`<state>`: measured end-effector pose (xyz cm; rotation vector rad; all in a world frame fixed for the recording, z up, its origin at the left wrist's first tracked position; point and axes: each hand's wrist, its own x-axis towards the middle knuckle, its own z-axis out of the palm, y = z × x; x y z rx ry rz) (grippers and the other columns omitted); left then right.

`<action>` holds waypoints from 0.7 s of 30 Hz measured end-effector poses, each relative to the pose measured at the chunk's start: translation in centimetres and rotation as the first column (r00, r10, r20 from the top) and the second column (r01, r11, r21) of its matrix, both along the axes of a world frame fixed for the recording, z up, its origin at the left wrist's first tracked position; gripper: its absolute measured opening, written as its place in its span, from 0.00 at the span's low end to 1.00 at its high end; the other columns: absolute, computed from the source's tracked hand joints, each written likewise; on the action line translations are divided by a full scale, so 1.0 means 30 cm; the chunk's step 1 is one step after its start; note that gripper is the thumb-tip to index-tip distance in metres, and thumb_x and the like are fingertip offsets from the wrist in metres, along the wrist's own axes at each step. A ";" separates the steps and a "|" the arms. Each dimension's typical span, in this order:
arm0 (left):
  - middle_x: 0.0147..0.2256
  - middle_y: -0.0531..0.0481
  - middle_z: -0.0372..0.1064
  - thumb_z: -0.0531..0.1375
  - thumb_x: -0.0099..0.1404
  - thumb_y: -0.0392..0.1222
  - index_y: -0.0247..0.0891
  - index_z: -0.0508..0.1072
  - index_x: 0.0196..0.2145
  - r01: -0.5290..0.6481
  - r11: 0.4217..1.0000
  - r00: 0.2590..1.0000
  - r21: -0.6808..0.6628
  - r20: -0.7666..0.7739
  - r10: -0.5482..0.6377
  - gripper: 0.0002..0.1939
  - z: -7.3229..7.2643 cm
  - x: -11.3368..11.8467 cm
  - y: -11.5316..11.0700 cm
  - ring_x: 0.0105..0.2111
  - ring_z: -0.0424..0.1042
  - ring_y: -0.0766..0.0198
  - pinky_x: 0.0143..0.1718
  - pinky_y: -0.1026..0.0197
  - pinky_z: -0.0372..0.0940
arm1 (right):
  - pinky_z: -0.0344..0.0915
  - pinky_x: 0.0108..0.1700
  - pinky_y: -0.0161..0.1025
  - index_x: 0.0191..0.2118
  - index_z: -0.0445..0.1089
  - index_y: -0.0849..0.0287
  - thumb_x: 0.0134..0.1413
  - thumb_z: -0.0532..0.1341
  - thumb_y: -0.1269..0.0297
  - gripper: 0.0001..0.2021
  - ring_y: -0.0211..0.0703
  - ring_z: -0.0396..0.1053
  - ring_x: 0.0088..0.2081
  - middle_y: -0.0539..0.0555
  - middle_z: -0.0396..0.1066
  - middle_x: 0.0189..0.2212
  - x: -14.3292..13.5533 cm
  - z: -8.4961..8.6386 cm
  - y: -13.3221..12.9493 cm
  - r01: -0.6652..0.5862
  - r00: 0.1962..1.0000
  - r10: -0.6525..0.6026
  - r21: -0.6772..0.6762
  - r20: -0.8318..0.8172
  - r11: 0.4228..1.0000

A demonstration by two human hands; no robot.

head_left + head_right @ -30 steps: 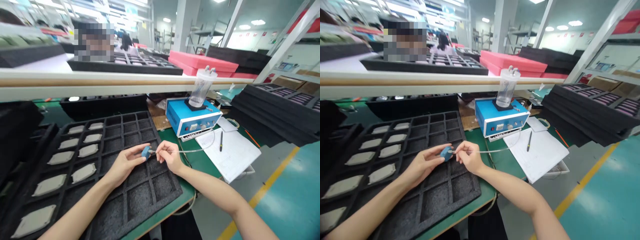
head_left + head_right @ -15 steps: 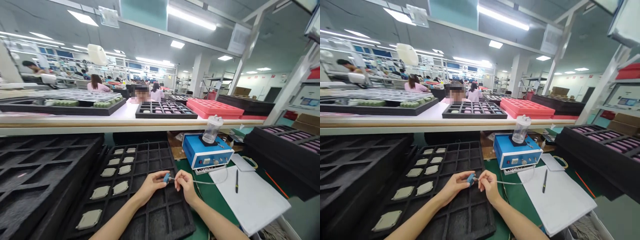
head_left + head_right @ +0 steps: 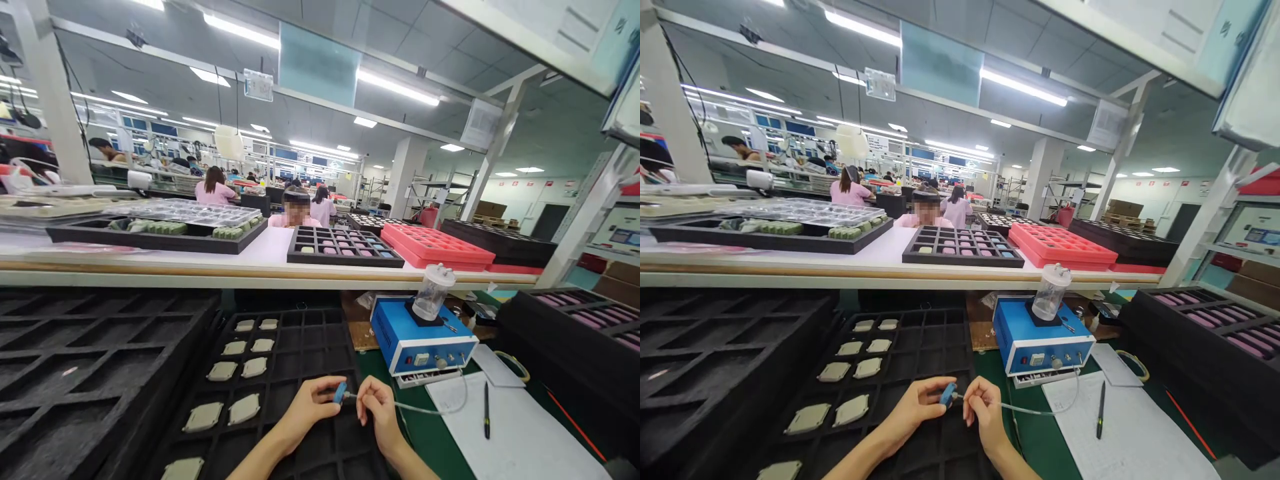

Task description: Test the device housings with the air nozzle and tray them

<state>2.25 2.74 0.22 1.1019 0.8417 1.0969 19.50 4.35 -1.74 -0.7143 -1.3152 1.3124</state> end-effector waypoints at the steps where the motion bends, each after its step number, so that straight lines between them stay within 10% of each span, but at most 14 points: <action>1: 0.43 0.42 0.73 0.69 0.43 0.38 0.38 0.76 0.42 -0.005 1.000 1.000 0.001 -0.006 0.005 0.25 -0.005 0.001 0.003 0.44 0.71 0.52 0.48 0.53 0.61 | 0.49 0.17 0.29 0.23 0.63 0.60 0.47 0.58 0.62 0.08 0.30 0.52 0.13 0.47 0.61 0.13 -0.001 -0.001 0.001 0.000 1.000 0.000 -0.001 0.005 1.000; 10: 0.41 0.41 0.74 0.71 0.41 0.46 0.38 0.77 0.42 -0.040 0.996 0.999 0.084 0.022 0.038 0.27 -0.090 -0.003 0.052 0.42 0.71 0.50 0.48 0.50 0.62 | 0.46 0.15 0.27 0.24 0.61 0.61 0.46 0.58 0.61 0.09 0.27 0.50 0.11 0.46 0.60 0.11 -0.007 -0.027 0.033 -0.072 0.997 0.072 0.022 -0.006 0.997; 21: 0.44 0.43 0.73 0.69 0.46 0.40 0.40 0.76 0.44 0.031 0.999 0.997 0.039 -0.073 -0.028 0.24 -0.024 -0.007 0.023 0.45 0.71 0.52 0.51 0.52 0.60 | 0.50 0.16 0.28 0.24 0.62 0.62 0.44 0.56 0.64 0.06 0.28 0.52 0.12 0.46 0.60 0.12 -0.002 0.021 0.004 -0.015 1.000 0.015 0.009 0.005 1.000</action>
